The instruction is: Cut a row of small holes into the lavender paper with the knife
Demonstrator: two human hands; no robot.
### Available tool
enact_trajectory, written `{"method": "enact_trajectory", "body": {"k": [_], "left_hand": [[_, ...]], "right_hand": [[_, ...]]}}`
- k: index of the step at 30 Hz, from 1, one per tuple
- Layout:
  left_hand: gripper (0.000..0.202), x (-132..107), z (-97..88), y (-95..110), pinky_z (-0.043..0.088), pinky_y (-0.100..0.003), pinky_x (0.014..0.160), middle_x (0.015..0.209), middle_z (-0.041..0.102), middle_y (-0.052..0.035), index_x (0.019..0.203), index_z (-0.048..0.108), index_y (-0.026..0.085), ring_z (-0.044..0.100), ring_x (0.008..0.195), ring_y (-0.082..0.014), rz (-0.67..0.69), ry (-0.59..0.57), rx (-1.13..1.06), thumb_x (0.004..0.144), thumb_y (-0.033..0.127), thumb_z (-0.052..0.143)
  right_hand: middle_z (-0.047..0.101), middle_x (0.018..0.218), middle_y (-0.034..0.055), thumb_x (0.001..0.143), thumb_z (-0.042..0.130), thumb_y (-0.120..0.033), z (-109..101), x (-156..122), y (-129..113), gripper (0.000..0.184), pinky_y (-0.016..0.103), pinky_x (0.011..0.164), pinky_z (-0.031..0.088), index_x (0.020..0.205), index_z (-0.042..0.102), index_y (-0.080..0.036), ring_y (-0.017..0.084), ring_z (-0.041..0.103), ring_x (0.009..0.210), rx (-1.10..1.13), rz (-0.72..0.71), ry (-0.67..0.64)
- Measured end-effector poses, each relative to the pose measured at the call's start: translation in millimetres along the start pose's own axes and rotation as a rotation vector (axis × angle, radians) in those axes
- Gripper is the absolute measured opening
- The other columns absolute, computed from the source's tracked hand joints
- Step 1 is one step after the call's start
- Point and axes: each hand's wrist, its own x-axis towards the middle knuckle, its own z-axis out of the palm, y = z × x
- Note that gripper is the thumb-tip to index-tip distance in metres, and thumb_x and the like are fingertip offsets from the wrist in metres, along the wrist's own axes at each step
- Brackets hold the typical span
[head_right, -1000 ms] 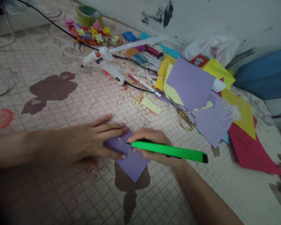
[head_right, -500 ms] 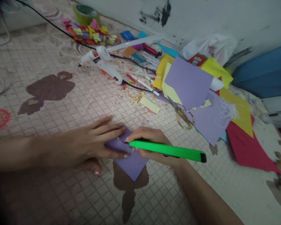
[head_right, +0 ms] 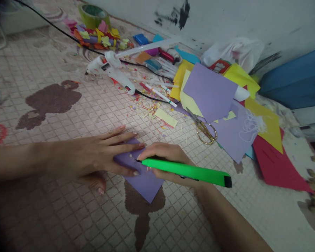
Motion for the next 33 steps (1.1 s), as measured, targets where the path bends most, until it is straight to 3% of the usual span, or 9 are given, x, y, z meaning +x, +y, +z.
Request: {"method": "enact_trajectory", "body": {"k": [10, 14, 18, 22, 33], "left_hand": [[0.063, 2, 17.1, 17, 0.021, -0.069, 0.115, 0.146, 0.049, -0.0142, 0.139, 0.054, 0.036, 0.032, 0.144, -0.0442, -0.052, 0.127, 0.15, 0.083, 0.063, 0.066], [0.061, 2, 13.9, 13, 0.018, -0.066, 0.118, 0.144, 0.051, -0.0139, 0.139, 0.055, 0.034, 0.035, 0.144, -0.0386, -0.016, 0.118, 0.121, 0.085, 0.061, 0.065], [0.063, 1, 4.7, 3, 0.017, -0.058, 0.122, 0.147, 0.049, -0.0151, 0.142, 0.051, 0.032, 0.028, 0.149, -0.0318, 0.048, 0.036, 0.065, 0.086, 0.056, 0.067], [0.062, -1, -2.5, -5, 0.018, -0.056, 0.122, 0.152, 0.043, -0.0165, 0.141, 0.053, 0.03, 0.027, 0.15, -0.0318, 0.071, 0.005, 0.025, 0.086, 0.056, 0.067], [0.058, 0, -1.5, -4, 0.019, -0.059, 0.121, 0.15, 0.044, -0.0171, 0.14, 0.054, 0.03, 0.029, 0.148, -0.0335, 0.073, -0.01, 0.03, 0.089, 0.056, 0.063]], "right_hand": [[0.071, 0.095, 0.0049, 0.091, 0.066, -0.029, -3, -4, 12, 0.022, 0.032, 0.077, 0.05, 0.111, 0.07, -0.022, 0.018, 0.065, 0.088, 0.091, 0.071, -0.002], [0.072, 0.096, 0.0061, 0.092, 0.065, -0.033, -3, -4, 15, 0.023, 0.033, 0.078, 0.05, 0.112, 0.069, -0.022, 0.019, 0.065, 0.091, 0.106, 0.053, -0.001], [0.072, 0.096, 0.0064, 0.093, 0.063, -0.039, -3, -4, 17, 0.028, 0.034, 0.078, 0.051, 0.114, 0.069, -0.022, 0.019, 0.065, 0.088, 0.14, 0.004, -0.006], [0.073, 0.101, 0.0065, 0.092, 0.064, -0.039, -3, -4, 18, 0.027, 0.034, 0.081, 0.051, 0.114, 0.07, -0.023, 0.019, 0.066, 0.093, 0.144, 0.011, -0.007], [0.072, 0.104, 0.0068, 0.092, 0.064, -0.042, -6, -5, 23, 0.031, 0.033, 0.084, 0.05, 0.115, 0.069, -0.022, 0.019, 0.066, 0.097, 0.171, -0.013, -0.045]]}}
